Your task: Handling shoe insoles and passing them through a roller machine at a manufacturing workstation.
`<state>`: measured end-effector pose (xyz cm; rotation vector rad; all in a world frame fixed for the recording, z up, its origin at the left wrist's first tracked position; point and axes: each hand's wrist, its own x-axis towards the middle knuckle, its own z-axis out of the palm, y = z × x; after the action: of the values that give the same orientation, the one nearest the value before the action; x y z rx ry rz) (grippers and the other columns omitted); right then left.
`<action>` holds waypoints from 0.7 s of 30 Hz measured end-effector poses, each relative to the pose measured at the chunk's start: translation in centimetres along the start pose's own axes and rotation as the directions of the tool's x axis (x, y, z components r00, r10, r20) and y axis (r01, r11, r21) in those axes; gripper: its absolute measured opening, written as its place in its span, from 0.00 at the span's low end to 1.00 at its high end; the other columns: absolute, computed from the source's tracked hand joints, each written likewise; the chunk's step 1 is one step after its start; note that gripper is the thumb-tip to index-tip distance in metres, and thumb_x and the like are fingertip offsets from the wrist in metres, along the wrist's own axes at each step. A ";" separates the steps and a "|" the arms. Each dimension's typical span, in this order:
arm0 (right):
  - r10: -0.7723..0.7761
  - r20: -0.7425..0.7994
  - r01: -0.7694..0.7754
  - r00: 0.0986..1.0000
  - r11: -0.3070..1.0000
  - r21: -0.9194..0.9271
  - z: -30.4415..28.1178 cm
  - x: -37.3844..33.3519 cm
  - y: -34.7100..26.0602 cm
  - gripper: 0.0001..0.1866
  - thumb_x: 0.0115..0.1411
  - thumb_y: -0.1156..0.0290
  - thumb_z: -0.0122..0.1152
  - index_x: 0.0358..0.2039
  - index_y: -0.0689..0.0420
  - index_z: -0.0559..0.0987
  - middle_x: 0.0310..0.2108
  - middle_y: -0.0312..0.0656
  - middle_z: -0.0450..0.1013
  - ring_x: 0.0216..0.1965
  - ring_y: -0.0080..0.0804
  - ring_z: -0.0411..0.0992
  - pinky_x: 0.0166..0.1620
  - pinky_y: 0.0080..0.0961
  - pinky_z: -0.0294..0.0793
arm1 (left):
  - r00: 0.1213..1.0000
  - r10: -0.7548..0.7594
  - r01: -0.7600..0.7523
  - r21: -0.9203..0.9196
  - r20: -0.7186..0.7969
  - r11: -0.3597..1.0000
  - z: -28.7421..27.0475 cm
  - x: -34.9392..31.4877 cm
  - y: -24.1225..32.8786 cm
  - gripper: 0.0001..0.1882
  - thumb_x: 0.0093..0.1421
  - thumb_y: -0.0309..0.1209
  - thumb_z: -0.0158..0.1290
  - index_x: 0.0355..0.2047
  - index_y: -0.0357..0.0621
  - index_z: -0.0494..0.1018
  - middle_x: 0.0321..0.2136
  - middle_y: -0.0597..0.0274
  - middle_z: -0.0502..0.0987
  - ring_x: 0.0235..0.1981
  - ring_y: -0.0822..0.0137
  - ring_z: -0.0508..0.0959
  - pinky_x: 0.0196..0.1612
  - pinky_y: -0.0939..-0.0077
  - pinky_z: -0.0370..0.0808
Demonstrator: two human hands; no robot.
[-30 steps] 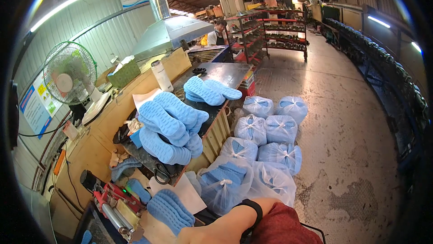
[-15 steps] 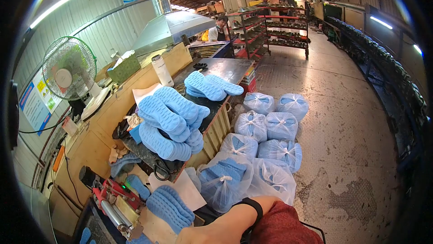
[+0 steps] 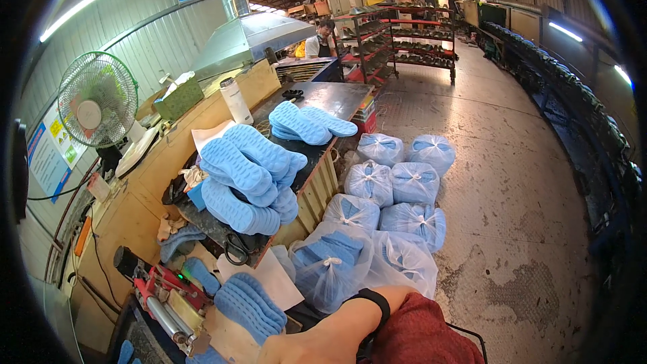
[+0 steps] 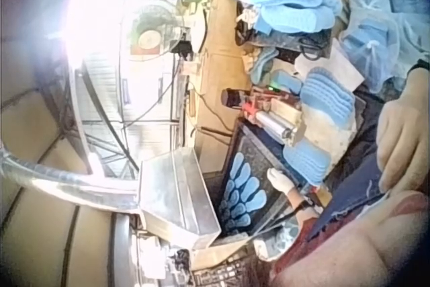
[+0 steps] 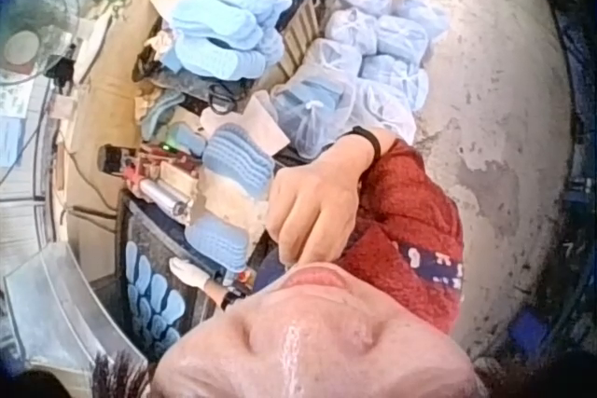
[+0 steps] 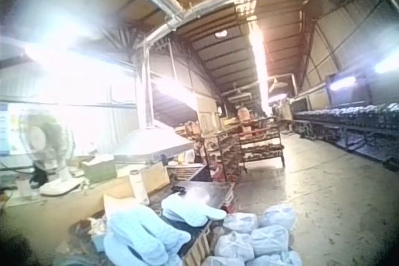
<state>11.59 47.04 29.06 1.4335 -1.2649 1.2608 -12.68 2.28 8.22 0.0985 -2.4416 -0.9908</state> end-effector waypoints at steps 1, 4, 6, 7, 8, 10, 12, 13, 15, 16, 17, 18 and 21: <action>0.000 -0.002 0.000 1.000 1.000 -0.001 0.0 0.0 0.0 0.11 0.63 0.68 0.52 0.29 0.58 0.80 0.30 0.40 0.75 0.24 0.31 0.72 0.25 0.23 0.72 | 1.000 0.001 -0.001 0.001 0.001 1.000 0.1 0.1 -0.2 0.24 0.66 0.43 0.45 0.51 0.32 0.70 0.36 0.50 0.76 0.31 0.61 0.73 0.39 0.69 0.71; 0.004 0.016 -0.004 1.000 1.000 0.007 0.1 0.1 0.2 0.12 0.64 0.67 0.52 0.29 0.58 0.80 0.30 0.40 0.75 0.24 0.32 0.72 0.25 0.23 0.72 | 1.000 0.011 -0.011 0.025 -0.009 1.000 0.0 0.4 -1.6 0.24 0.66 0.43 0.45 0.51 0.33 0.70 0.36 0.50 0.77 0.31 0.61 0.73 0.38 0.69 0.71; 0.003 0.022 -0.004 1.000 1.000 0.022 0.0 0.1 0.2 0.12 0.64 0.67 0.52 0.29 0.58 0.80 0.30 0.39 0.75 0.24 0.31 0.72 0.25 0.23 0.72 | 0.999 0.020 -0.021 -0.026 -0.034 0.999 0.3 0.4 -1.7 0.24 0.66 0.43 0.45 0.52 0.33 0.69 0.36 0.51 0.77 0.31 0.60 0.73 0.38 0.69 0.71; 0.002 0.021 -0.003 1.000 1.000 0.023 -0.2 0.2 0.2 0.12 0.64 0.67 0.52 0.29 0.58 0.80 0.30 0.39 0.75 0.24 0.31 0.72 0.25 0.23 0.72 | 0.999 0.021 -0.022 -0.024 -0.035 0.999 0.3 0.5 -1.7 0.24 0.66 0.43 0.45 0.52 0.33 0.69 0.36 0.51 0.77 0.31 0.60 0.73 0.38 0.69 0.71; 0.016 0.035 -0.017 0.999 1.000 0.022 -0.4 0.3 0.0 0.12 0.64 0.66 0.52 0.29 0.58 0.79 0.30 0.39 0.75 0.24 0.31 0.72 0.25 0.23 0.72 | 1.000 0.006 -0.007 -0.015 -0.026 1.000 0.3 0.4 -1.2 0.24 0.66 0.43 0.45 0.50 0.33 0.70 0.35 0.50 0.77 0.31 0.60 0.73 0.38 0.69 0.71; 0.029 0.046 -0.030 0.998 0.999 0.018 -0.6 0.2 -0.1 0.12 0.64 0.66 0.51 0.30 0.58 0.79 0.30 0.39 0.75 0.24 0.31 0.72 0.25 0.23 0.72 | 1.000 -0.005 0.005 -0.004 -0.017 1.000 0.1 0.2 0.2 0.23 0.66 0.43 0.45 0.49 0.34 0.71 0.34 0.50 0.77 0.31 0.60 0.73 0.38 0.69 0.71; -0.003 0.016 0.003 1.000 1.000 0.004 -0.3 -0.1 0.1 0.12 0.65 0.67 0.51 0.29 0.58 0.79 0.30 0.39 0.75 0.24 0.31 0.72 0.25 0.24 0.72 | 0.994 -0.078 0.064 0.165 0.078 0.984 -0.7 -0.4 1.9 0.22 0.65 0.43 0.46 0.45 0.34 0.73 0.33 0.48 0.77 0.31 0.57 0.74 0.38 0.66 0.71; -0.004 0.017 0.004 1.000 1.000 0.007 -0.3 -0.1 0.3 0.12 0.65 0.67 0.51 0.29 0.58 0.79 0.30 0.39 0.75 0.24 0.31 0.72 0.25 0.24 0.72 | 0.994 -0.080 0.066 0.165 0.075 0.984 -1.1 -0.9 2.7 0.22 0.65 0.43 0.46 0.45 0.34 0.73 0.33 0.48 0.77 0.31 0.57 0.74 0.38 0.66 0.71; 0.000 0.005 0.000 1.000 1.000 0.013 -0.5 -0.2 0.1 0.12 0.65 0.67 0.50 0.29 0.58 0.79 0.30 0.39 0.74 0.24 0.31 0.72 0.25 0.24 0.72 | 0.997 -0.044 0.031 0.192 0.063 0.981 -1.3 -1.5 4.4 0.22 0.65 0.44 0.46 0.39 0.33 0.75 0.32 0.45 0.78 0.31 0.54 0.75 0.38 0.62 0.71; 0.000 0.003 0.000 1.000 1.000 0.008 -0.5 -0.2 0.0 0.12 0.65 0.67 0.50 0.29 0.58 0.79 0.30 0.39 0.74 0.24 0.31 0.72 0.25 0.24 0.72 | 0.997 -0.040 0.027 0.191 0.067 0.981 -1.2 -1.5 4.7 0.22 0.65 0.44 0.46 0.39 0.33 0.75 0.32 0.45 0.78 0.31 0.54 0.75 0.38 0.62 0.71; -0.004 -0.007 0.004 1.000 1.000 0.008 -0.6 -0.4 -0.1 0.12 0.65 0.67 0.50 0.29 0.58 0.79 0.30 0.39 0.74 0.24 0.31 0.72 0.25 0.24 0.71 | 0.996 -0.041 0.026 0.191 0.073 0.981 -1.1 -1.4 5.0 0.22 0.65 0.44 0.46 0.39 0.33 0.76 0.32 0.45 0.79 0.31 0.53 0.75 0.38 0.62 0.71; -0.008 -0.017 0.008 1.000 1.000 0.008 -0.7 -0.4 -0.1 0.13 0.65 0.67 0.50 0.29 0.58 0.79 0.30 0.39 0.74 0.24 0.31 0.72 0.25 0.24 0.71 | 0.996 -0.042 0.026 0.191 0.080 0.981 -1.0 -1.4 5.3 0.22 0.65 0.44 0.46 0.38 0.32 0.76 0.32 0.45 0.79 0.31 0.53 0.76 0.39 0.62 0.71; -0.402 0.164 0.424 0.901 0.897 -0.123 -2.0 0.1 2.6 0.13 0.65 0.66 0.50 0.29 0.57 0.79 0.30 0.39 0.74 0.24 0.31 0.72 0.25 0.24 0.72 | 0.994 -0.053 0.032 0.200 0.099 0.979 -1.1 -1.3 5.7 0.22 0.65 0.43 0.46 0.38 0.32 0.76 0.32 0.44 0.79 0.31 0.52 0.76 0.39 0.62 0.71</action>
<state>8.69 48.62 29.42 1.5890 -1.0429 0.7715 -10.42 6.10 12.17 0.1721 -2.6392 -0.7847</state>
